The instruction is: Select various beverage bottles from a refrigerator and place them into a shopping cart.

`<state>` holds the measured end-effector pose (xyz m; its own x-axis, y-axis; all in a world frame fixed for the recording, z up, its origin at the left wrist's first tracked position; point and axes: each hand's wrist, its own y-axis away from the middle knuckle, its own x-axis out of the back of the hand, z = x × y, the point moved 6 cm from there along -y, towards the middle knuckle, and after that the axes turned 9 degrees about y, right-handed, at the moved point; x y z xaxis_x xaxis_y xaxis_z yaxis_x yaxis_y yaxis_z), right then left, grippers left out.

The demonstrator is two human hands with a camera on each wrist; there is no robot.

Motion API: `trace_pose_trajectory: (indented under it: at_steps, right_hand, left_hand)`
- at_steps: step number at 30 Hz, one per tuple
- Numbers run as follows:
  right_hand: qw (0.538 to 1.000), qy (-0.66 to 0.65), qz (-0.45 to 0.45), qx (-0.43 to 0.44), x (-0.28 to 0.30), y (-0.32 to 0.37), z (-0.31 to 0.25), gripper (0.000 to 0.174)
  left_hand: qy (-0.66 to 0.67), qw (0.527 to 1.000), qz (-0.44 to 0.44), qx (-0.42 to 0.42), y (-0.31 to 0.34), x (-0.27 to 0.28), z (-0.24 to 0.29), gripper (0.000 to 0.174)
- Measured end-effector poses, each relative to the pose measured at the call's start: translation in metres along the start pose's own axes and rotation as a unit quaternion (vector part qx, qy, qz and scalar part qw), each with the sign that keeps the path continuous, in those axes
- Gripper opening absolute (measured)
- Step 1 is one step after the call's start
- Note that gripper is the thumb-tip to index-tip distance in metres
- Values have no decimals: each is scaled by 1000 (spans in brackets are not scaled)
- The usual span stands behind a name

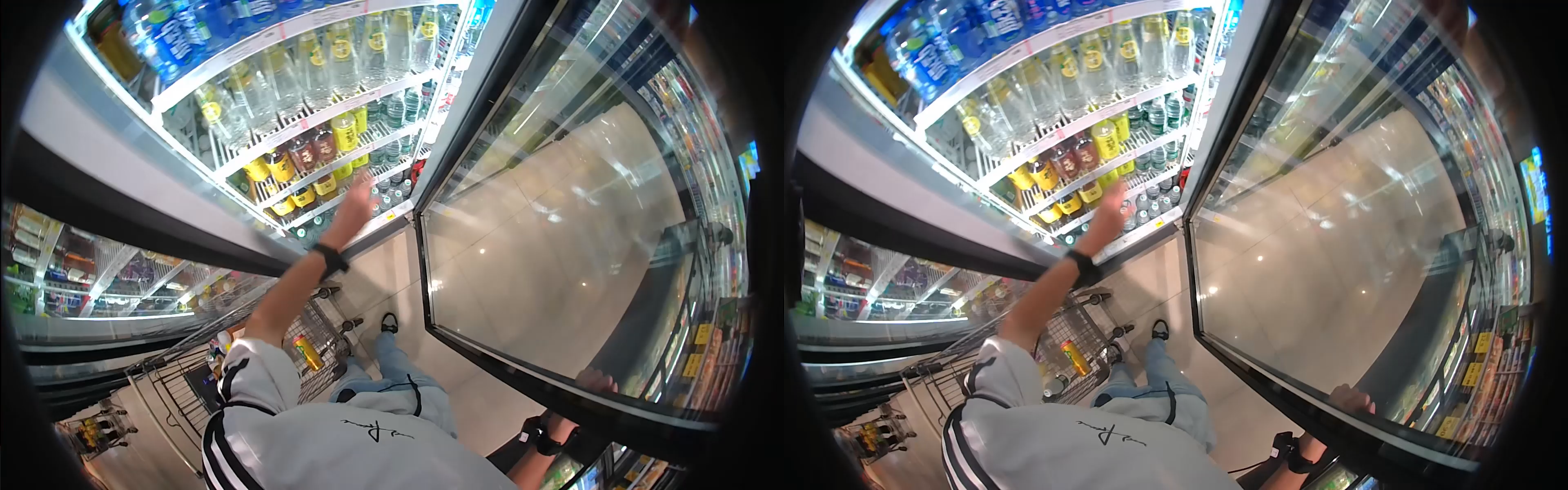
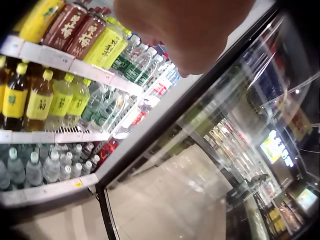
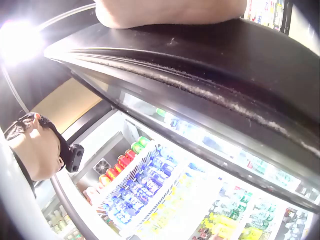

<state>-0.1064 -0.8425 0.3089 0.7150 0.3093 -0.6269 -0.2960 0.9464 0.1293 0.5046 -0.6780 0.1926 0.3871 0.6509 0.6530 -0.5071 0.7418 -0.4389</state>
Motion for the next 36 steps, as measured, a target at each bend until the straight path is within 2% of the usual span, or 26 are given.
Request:
trace_pose_trajectory:
  at_steps: [1,2,3,4,5,7,8,9,11,13,14,15,17,20,21,23,25,27,29,30,31,33,34,36]
  right_hand:
    - [993,-106,0,44,9,4,23,14]
    - [994,-106,3,38,18,14,31,14]
    - [964,243,-78,69,17,26,30,18]
    - [809,561,-152,89,20,39,36,23]
    - [548,804,-211,96,30,52,49,28]
    - [601,767,-199,101,56,65,62,34]
    - [552,812,-139,131,74,83,85,33]
    - [552,815,-164,66,89,89,93,33]
    - [548,820,-24,167,124,133,150,34]
    - [509,849,-120,77,157,140,155,39]
    - [512,846,-146,19,175,157,192,40]
    - [517,838,-170,-40,195,174,237,41]
    - [476,831,-252,-142,232,188,284,38]
    - [434,836,-272,-199,291,185,332,25]
    - [417,838,-284,-207,311,183,348,18]
    - [380,846,-330,-177,344,184,382,10]
    - [371,837,-362,-174,367,190,413,4]
    - [362,832,-378,-183,393,178,431,4]
    - [316,844,-404,-153,408,170,442,7]
    - [334,834,-411,-155,410,178,447,15]
    - [327,834,-414,-160,415,179,449,15]
    - [280,817,-492,-110,418,185,455,32]
    - [277,817,-494,-111,423,186,450,32]
    - [213,832,-502,-105,425,212,431,50]
  left_hand:
    - [4,1000,6,-9,45,-3,25,46]
    - [13,1000,9,-27,90,-5,38,42]
    - [22,999,11,-45,132,-3,52,38]
    - [49,999,-4,7,173,0,56,35]
    - [76,995,-19,59,211,7,61,32]
    - [64,986,32,153,286,31,67,31]
    - [61,984,40,163,321,44,70,31]
    - [42,978,36,200,359,56,68,32]
    - [20,965,41,258,427,81,65,34]
    - [-8,922,50,384,497,106,53,32]
    - [-42,907,42,418,539,112,42,31]
    - [-76,889,32,450,580,115,29,31]
    - [-102,859,61,499,646,129,26,35]
    - [-134,821,74,551,727,136,32,41]
    - [-155,809,85,561,745,140,40,42]
    - [-130,759,68,634,778,140,52,45]
    - [-141,736,61,659,798,136,62,44]
    - [-155,732,80,659,794,135,65,44]
    - [-167,730,95,656,786,137,69,43]
    - [-194,725,104,653,783,140,70,42]
    - [-222,719,114,648,780,143,72,41]
    - [-225,720,113,647,782,139,74,39]
    - [-226,718,122,647,782,140,74,38]
    - [-224,719,131,644,780,142,74,37]
